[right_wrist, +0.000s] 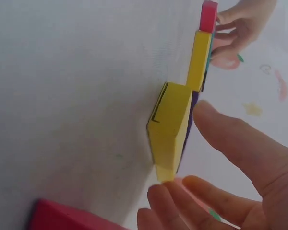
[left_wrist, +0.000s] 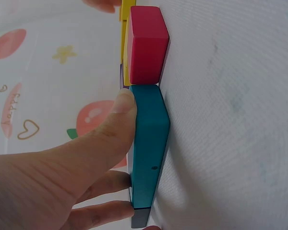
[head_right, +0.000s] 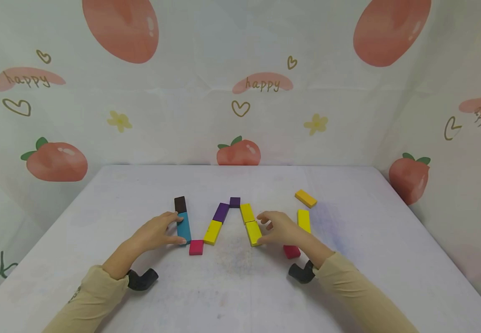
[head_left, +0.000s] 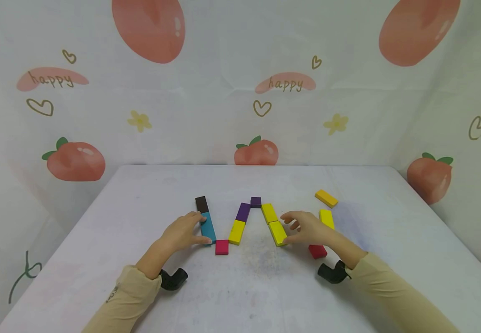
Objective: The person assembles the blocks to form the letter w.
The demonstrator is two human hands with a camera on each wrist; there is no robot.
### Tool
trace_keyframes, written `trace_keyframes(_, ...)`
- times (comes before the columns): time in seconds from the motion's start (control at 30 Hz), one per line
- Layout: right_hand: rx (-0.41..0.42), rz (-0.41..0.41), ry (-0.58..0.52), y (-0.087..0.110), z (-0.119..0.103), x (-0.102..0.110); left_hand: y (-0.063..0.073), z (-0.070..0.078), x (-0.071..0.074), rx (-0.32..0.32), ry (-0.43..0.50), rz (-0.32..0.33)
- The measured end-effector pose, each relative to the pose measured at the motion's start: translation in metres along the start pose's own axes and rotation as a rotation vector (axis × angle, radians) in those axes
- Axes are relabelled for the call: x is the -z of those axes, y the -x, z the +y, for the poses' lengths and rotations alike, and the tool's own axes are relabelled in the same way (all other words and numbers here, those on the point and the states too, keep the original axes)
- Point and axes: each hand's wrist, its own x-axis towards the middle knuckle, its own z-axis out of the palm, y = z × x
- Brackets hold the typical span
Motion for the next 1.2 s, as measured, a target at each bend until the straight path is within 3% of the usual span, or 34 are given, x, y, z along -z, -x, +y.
trace_keyframes(0.23, -0.012, -0.056, -0.028, 0.0003, 0.0054, -0.0011, -0.0004, -0.0007, -0.0002, -0.002, -0.002, 0.000)
trace_keyframes(1.2, -0.024, -0.039, -0.015, -0.0039, 0.0049, -0.0036, -0.0008, 0.0000, -0.0008, -0.010, 0.004, 0.002)
